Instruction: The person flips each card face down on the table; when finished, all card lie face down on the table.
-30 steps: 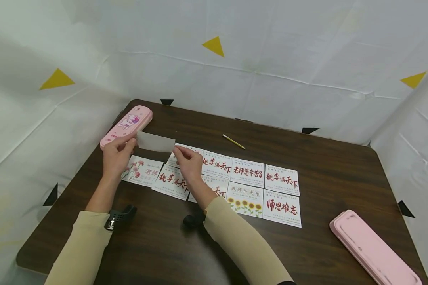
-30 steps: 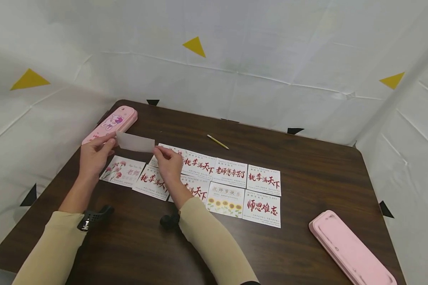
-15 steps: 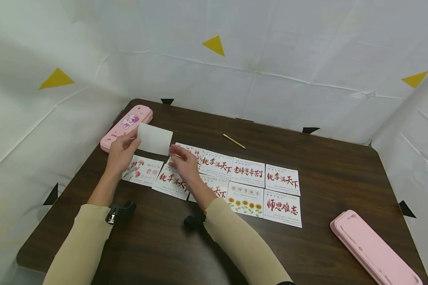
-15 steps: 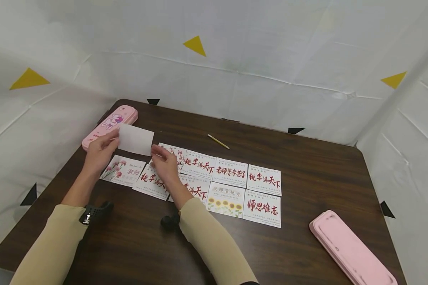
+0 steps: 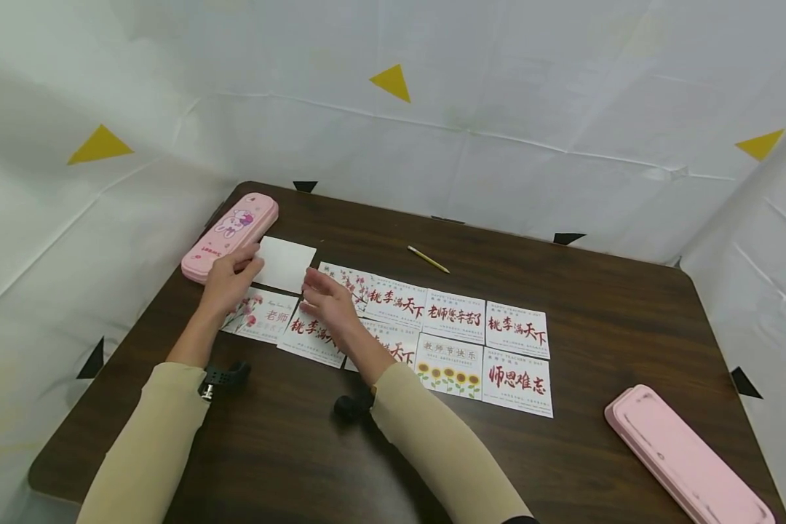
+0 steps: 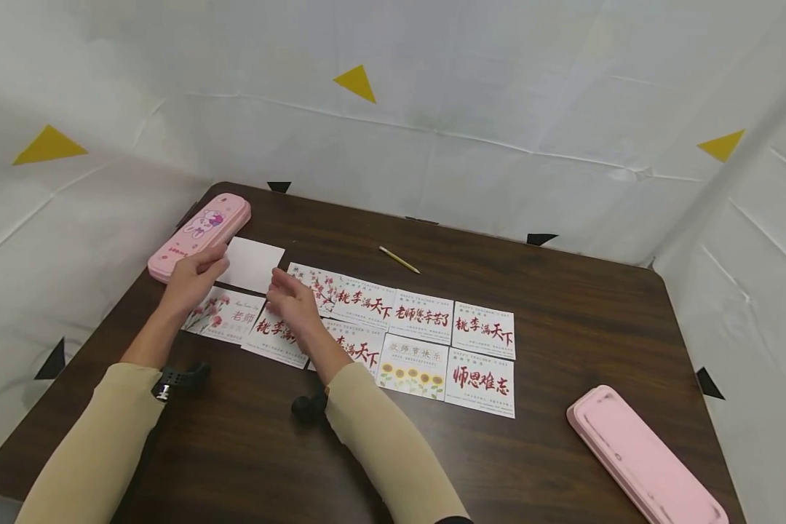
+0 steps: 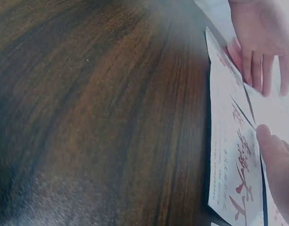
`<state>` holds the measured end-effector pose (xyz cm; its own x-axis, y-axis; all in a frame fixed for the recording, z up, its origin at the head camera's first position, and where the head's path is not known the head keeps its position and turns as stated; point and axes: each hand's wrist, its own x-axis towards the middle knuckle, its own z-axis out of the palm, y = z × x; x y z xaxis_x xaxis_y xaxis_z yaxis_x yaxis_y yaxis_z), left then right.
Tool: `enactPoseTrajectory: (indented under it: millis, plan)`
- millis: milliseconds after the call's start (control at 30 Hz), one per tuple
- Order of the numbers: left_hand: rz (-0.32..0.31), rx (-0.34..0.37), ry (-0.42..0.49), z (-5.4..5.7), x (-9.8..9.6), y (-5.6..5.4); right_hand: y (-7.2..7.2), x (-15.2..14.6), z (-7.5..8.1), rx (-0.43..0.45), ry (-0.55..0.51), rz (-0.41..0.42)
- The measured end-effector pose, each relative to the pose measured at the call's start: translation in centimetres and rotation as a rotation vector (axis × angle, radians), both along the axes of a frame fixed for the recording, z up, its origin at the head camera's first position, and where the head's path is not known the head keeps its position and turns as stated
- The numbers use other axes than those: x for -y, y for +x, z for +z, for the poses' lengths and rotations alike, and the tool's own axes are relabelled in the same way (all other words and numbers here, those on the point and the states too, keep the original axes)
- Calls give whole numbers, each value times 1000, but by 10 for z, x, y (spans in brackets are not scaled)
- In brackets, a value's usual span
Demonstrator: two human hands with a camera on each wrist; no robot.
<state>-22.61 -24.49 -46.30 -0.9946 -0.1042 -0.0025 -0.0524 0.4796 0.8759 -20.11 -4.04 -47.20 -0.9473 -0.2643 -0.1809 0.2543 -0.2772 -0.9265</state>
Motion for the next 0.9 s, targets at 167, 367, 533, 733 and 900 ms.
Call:
enactPoseTrajectory:
  millis: [167, 367, 533, 733, 900]
  plan:
    - [-9, 36, -83, -3, 0, -1, 0, 1, -1, 41, -29, 38]
    - [-37, 72, -180, -4, -3, 0, -1, 0, 0, 88, -64, 64]
    - [-48, 73, -200, 0, -6, 3, 0, -1, 1, 116, -82, 88]
    - [-62, 54, -227, 3, -9, 7, -1, -2, 1, 124, -84, 96]
    - [-61, 56, -220, 3, -8, 9, -1, -2, 0, 131, -95, 95]
